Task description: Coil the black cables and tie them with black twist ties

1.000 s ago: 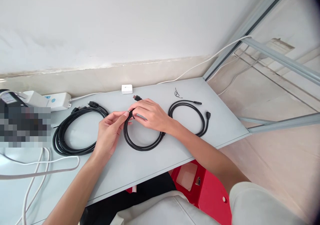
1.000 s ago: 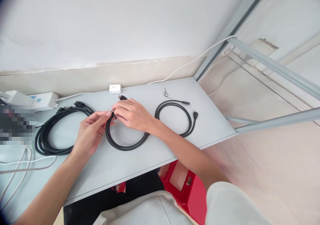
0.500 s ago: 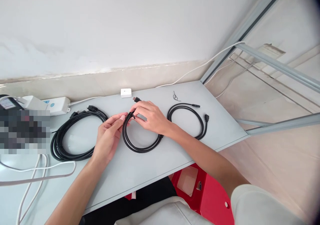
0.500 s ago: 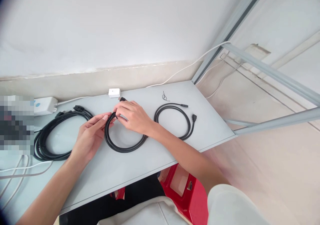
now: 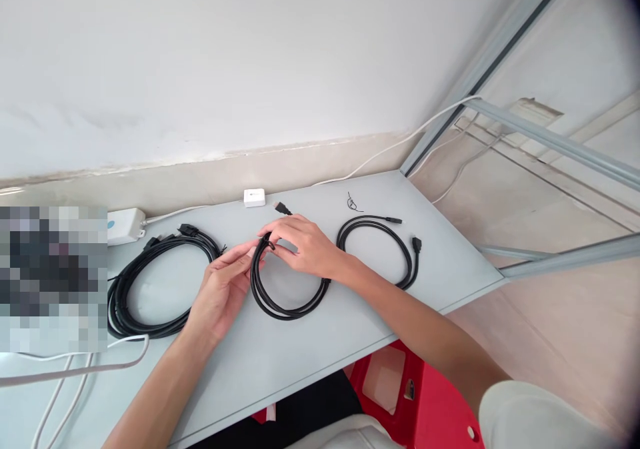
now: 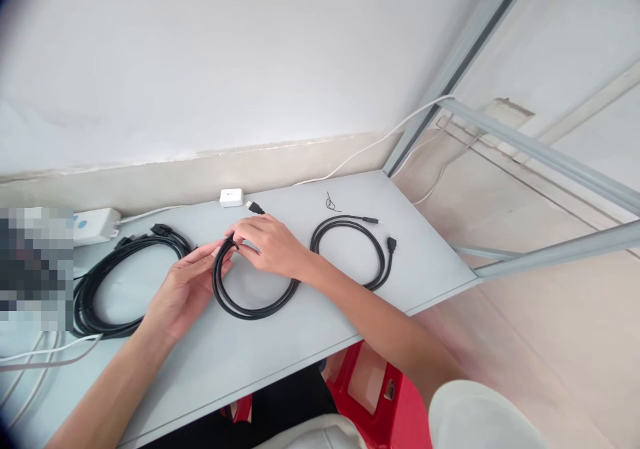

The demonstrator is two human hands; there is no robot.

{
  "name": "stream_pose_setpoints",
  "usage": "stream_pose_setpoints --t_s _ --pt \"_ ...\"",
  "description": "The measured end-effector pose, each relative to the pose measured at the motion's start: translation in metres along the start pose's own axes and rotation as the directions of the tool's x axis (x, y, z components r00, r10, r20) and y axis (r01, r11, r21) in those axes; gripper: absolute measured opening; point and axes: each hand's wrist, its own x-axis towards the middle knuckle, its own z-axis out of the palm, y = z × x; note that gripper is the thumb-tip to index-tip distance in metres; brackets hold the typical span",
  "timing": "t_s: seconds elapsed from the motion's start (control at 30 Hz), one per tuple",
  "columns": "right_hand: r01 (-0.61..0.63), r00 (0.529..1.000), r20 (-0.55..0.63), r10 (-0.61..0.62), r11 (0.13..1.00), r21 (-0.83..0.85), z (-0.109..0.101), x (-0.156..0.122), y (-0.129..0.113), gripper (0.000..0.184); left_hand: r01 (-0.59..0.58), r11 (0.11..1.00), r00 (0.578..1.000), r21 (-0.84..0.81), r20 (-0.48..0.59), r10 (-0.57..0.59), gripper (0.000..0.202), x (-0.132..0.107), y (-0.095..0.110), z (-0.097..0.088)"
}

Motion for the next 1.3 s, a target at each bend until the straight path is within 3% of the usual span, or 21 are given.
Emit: stream_pose_setpoints --t_s 0.2,0.4,0.63,1.03,1.3 --pt "0.047 0.999 -0.018 -0.048 0.998 -0.043 0.004 -0.002 0.002 0.015 -0.138 0.978 0.990 0.158 0.004 0.139 0.031 -0.003 -0.002 -0.001" --pt "0.095 0.995 -0.007 -0.096 0.990 -0.105 0.008 -0.003 0.002 0.017 -0.161 0.957 0.985 0.242 -0.020 0.171 0.040 -0.001 -0.005 0.001" --pt "0.128 0.992 -0.002 -0.130 0.978 -0.166 0.010 -0.004 0.000 0.018 -0.100 0.968 0.994 0.228 -0.022 0.108 0.036 -0.002 0.000 0.000" --pt "0.091 0.996 0.008 -0.091 0.990 -0.104 0.011 -0.004 -0.005 0.016 -0.017 0.981 1.000 0.192 -0.020 0.021 0.037 -0.001 0.006 -0.001" --pt "0.170 0.985 0.004 -0.170 0.983 -0.075 0.003 -0.002 -0.003 0.012 0.059 0.983 0.998 0.173 0.017 -0.063 0.037 -0.001 0.013 0.001"
